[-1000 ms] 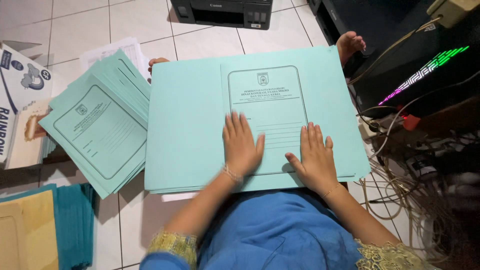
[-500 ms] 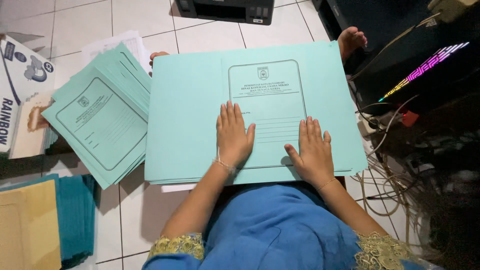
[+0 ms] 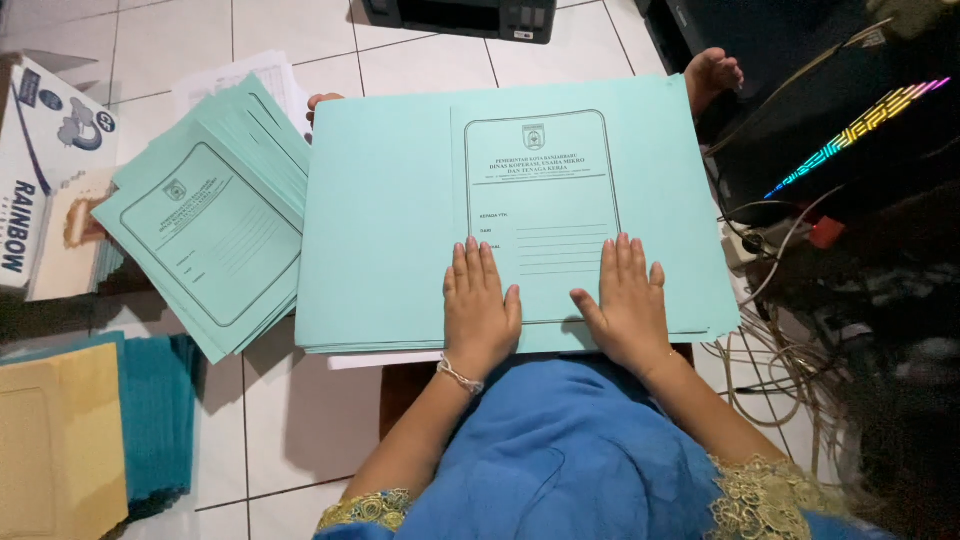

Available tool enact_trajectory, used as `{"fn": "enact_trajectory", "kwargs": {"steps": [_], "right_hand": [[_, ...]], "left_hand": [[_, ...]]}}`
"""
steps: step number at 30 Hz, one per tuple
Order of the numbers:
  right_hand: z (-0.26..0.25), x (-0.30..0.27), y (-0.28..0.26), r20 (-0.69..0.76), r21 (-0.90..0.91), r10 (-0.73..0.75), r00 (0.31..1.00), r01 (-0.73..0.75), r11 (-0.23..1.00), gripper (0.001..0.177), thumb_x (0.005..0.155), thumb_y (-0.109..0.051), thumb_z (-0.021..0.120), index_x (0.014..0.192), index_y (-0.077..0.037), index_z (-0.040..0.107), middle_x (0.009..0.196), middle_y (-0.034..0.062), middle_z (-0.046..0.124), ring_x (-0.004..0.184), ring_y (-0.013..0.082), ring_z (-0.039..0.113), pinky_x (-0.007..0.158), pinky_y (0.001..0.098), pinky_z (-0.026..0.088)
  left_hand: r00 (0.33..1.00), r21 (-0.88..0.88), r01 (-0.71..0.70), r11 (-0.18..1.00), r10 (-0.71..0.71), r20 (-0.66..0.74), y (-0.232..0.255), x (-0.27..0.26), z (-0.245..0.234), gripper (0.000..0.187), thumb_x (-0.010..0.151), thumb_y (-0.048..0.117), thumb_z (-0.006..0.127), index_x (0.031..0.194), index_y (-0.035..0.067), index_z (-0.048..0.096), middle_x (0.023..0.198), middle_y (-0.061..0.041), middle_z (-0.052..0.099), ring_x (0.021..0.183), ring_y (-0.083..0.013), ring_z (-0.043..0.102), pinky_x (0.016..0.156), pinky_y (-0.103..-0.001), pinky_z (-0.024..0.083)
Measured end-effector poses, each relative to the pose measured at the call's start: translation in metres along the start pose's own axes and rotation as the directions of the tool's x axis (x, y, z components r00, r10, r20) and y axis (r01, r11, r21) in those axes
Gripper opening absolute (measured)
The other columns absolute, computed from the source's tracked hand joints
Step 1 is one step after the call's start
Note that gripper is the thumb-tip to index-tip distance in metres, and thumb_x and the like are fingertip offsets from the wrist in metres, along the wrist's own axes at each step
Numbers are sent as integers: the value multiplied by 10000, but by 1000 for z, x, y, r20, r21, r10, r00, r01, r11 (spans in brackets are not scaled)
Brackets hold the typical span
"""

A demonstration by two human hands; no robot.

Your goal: The person repeatedly folds light blue paper sheets in half, smooths the crease with both hands, and places the folded sheet onto a stack to the left. The process is repeated for multiple sheets.

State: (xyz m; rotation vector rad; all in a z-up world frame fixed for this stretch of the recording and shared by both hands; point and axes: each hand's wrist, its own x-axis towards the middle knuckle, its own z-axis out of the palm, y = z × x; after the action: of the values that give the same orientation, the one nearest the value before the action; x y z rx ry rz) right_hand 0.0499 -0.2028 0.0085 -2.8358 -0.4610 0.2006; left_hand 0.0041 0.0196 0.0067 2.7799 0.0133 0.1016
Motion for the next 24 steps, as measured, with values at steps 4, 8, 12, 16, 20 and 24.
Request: {"fn": "enact_trajectory", "kwargs": {"steps": [4,8,12,16,20,24], "right_hand": [[-7,83,-1,-18,0,-18,1000,18,1000,1015,982,-793,172,1610,3,222,1680,276,158,1572,404,107,1207,619,90],[-14,208,9,-128,-40,-46,991,41,998,1034,997,-802,149,1604,27,255,1667,278,211,1565,397,153,1219,590,124],[-29,259,10,-116,13,24,993,-22,1000,916,1014,-673,220,1608,21,162,1687,222,116,1557,365,57,1226,538,101],[-18,200,9,-155,-47,-6,988,-1,999,974,1019,-774,143,1609,-11,279,1678,224,233,1566,346,179,1235,534,139],[-17,70,1,-77,-42,-100,992,97,994,855,1049,-646,238,1601,6,271,1664,265,243,1560,398,182,1224,546,144],[7,-13,10,-80,3,-83,993,83,997,890,1024,-685,195,1620,-25,224,1677,259,191,1562,399,129,1222,552,88]], "left_hand": [[999,5,-32,999,32,-24,1,2,3,732,1018,374,365,1560,-99,228,1626,-354,178,1533,-498,104,1216,-586,98],[1000,-17,-26,1000,26,-11,4,1,-5,723,1021,364,372,1558,-100,234,1621,-359,190,1531,-498,117,1211,-583,111],[987,56,-10,998,19,-158,2,1,12,742,995,400,395,1568,-48,248,1643,-267,225,1536,-409,171,1215,-522,199],[997,-46,22,999,-19,75,8,2,-17,730,1020,381,327,1571,-81,204,1637,-341,162,1545,-471,95,1220,-562,88],[997,-41,16,999,-13,74,7,0,-15,726,1025,379,331,1572,-80,201,1638,-343,151,1545,-471,84,1219,-565,83],[1000,-4,13,1000,-13,25,10,-2,-8,715,1027,364,333,1560,-101,226,1628,-353,177,1540,-481,107,1214,-567,106]]}}
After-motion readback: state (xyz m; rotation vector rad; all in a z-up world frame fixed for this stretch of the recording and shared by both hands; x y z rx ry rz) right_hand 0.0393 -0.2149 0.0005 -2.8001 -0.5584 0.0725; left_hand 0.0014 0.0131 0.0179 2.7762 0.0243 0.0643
